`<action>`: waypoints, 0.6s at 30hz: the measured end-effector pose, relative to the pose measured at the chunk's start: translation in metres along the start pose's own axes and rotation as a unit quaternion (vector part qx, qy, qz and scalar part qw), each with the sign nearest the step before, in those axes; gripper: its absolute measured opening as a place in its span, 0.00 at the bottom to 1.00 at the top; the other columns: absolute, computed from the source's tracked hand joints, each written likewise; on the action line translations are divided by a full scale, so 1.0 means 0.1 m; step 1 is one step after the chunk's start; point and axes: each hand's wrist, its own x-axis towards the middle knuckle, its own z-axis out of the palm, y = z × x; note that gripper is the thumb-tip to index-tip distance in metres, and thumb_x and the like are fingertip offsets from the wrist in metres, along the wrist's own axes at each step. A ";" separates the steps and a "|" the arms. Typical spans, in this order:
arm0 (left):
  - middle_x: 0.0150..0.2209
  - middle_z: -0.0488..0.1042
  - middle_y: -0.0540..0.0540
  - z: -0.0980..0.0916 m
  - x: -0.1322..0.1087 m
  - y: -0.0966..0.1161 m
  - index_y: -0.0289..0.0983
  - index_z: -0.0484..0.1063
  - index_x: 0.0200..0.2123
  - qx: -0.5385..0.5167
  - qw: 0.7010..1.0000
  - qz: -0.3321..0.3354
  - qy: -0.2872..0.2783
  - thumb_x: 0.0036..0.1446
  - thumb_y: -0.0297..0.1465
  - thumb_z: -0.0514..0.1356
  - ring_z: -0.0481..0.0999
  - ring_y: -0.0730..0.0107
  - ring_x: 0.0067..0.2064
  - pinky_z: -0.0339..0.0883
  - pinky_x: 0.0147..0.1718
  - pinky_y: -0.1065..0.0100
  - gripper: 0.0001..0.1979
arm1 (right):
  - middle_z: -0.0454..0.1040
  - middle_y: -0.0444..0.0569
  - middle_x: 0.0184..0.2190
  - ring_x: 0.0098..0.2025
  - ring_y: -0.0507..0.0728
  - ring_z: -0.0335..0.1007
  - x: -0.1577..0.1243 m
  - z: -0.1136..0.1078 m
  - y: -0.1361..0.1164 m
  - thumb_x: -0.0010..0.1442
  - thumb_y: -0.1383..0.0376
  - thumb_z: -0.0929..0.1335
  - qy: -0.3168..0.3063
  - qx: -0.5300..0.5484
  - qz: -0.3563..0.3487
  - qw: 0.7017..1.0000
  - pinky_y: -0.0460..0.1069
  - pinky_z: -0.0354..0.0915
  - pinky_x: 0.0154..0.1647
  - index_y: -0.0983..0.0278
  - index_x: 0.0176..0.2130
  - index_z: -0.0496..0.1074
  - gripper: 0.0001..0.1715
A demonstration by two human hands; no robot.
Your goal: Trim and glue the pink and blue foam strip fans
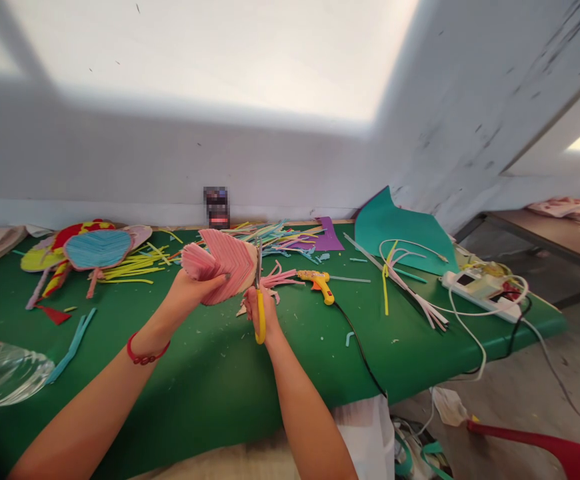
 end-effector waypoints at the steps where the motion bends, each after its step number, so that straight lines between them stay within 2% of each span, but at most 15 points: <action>1: 0.30 0.77 0.45 0.00 0.00 0.00 0.33 0.75 0.27 -0.002 1.000 -0.001 0.001 0.32 0.35 0.69 0.75 0.61 0.34 0.67 0.33 0.66 0.16 | 0.55 0.34 0.13 0.13 0.46 0.48 0.00 0.00 0.01 0.46 0.30 0.61 0.001 0.007 0.004 1.000 0.44 0.51 0.13 0.61 0.28 0.60 0.37; 18: 0.30 0.77 0.45 0.00 0.01 -0.03 0.33 0.76 0.27 0.003 1.000 0.003 -0.001 0.33 0.35 0.69 0.76 0.60 0.35 0.68 0.34 0.66 0.16 | 0.52 0.32 0.11 0.11 0.44 0.45 -0.02 0.02 -0.07 0.40 0.30 0.64 0.030 0.022 0.041 0.998 0.42 0.48 0.09 0.61 0.27 0.58 0.39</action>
